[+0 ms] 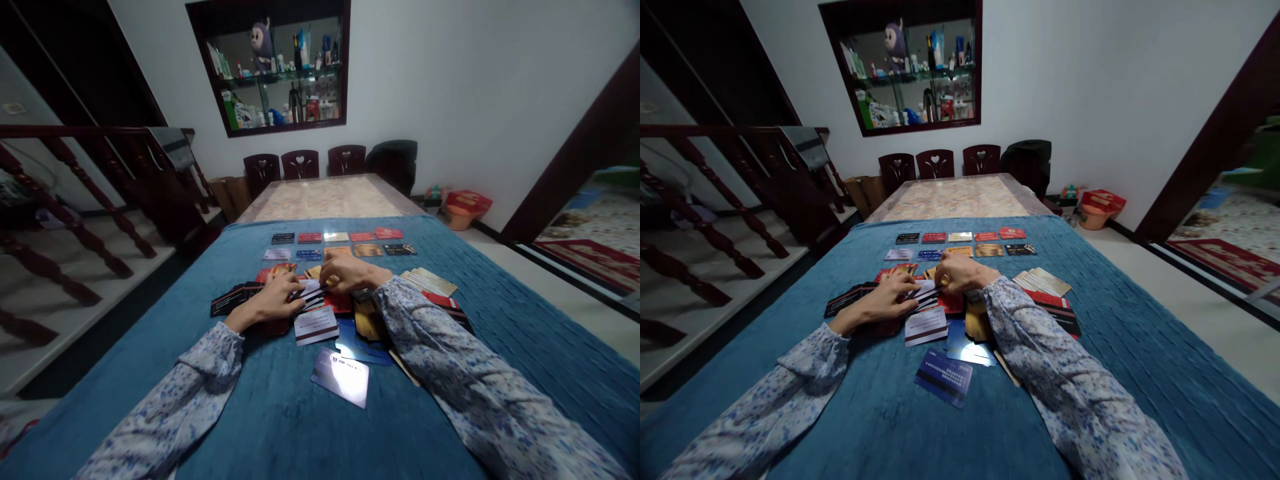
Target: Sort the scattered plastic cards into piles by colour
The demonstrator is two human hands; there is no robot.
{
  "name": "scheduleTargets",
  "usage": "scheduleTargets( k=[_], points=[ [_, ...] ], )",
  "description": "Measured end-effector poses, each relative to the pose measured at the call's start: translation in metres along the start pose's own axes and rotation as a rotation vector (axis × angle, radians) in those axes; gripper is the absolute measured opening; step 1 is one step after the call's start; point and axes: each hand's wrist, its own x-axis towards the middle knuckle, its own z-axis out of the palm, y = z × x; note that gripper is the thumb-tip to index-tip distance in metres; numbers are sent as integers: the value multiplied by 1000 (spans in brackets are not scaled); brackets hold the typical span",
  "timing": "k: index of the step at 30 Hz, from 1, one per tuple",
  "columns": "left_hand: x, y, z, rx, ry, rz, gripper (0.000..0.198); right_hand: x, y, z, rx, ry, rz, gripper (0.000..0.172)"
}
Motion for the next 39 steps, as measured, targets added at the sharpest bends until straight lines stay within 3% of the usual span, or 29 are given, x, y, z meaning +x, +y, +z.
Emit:
scheduleTargets(
  k=[6,11,18,24,28,39],
  points=[
    [0,-5,-4,-70,42,80,28,-1,-2,-5,5,33,20,21],
    [-1,-7,-8,-39,146,79,30,2,-1,-1,-21,141,71,18],
    [2,-23,4,13,335,118,27,-1,-3,-1,-29,278,48,18],
    [3,-27,10,35,363,89,33,2,-3,5,-66,340,84,16],
    [3,-25,13,-5,389,59,41,3,-4,8,-87,330,141,26],
    [3,-17,16,58,381,-32,35,3,-12,9,-129,193,216,42]
  ],
)
